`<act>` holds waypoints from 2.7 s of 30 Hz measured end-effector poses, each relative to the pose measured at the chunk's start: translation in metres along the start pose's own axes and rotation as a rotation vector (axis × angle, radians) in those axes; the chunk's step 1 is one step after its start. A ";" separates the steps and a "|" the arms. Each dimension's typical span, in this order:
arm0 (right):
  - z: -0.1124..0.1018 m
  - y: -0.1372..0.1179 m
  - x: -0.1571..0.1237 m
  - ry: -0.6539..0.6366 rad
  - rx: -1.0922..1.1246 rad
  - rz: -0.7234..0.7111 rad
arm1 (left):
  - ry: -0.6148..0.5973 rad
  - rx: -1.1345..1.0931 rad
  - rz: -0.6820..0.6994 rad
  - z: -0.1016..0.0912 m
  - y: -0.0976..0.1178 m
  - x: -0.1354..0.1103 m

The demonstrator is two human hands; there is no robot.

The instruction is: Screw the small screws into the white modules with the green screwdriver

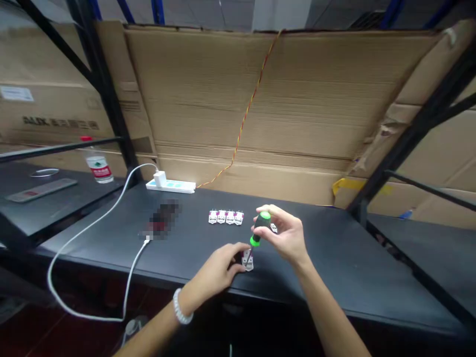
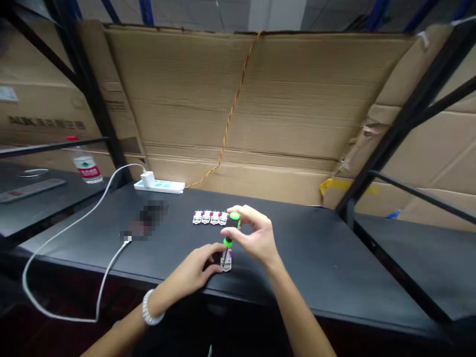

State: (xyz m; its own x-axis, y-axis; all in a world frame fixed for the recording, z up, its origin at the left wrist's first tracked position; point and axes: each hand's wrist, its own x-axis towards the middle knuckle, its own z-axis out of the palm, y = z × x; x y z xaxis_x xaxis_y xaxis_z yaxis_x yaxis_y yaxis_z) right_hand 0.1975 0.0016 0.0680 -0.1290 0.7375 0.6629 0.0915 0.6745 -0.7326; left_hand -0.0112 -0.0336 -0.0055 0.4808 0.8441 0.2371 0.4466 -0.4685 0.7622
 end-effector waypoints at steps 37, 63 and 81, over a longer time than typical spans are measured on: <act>0.006 -0.005 0.002 0.115 -0.306 -0.349 | 0.016 0.019 -0.005 0.002 -0.001 0.000; 0.010 0.008 -0.013 0.009 0.119 0.048 | 0.021 0.012 0.006 0.002 0.000 0.000; -0.029 0.007 -0.008 0.405 0.252 -0.088 | -0.014 0.077 0.029 0.004 -0.010 0.007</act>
State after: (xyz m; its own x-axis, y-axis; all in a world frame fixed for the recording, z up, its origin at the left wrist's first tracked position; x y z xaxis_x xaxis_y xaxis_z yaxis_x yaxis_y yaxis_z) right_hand 0.2283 0.0011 0.0621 0.2737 0.6654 0.6945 -0.1507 0.7428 -0.6523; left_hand -0.0097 -0.0237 -0.0139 0.5048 0.8263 0.2497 0.4886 -0.5120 0.7065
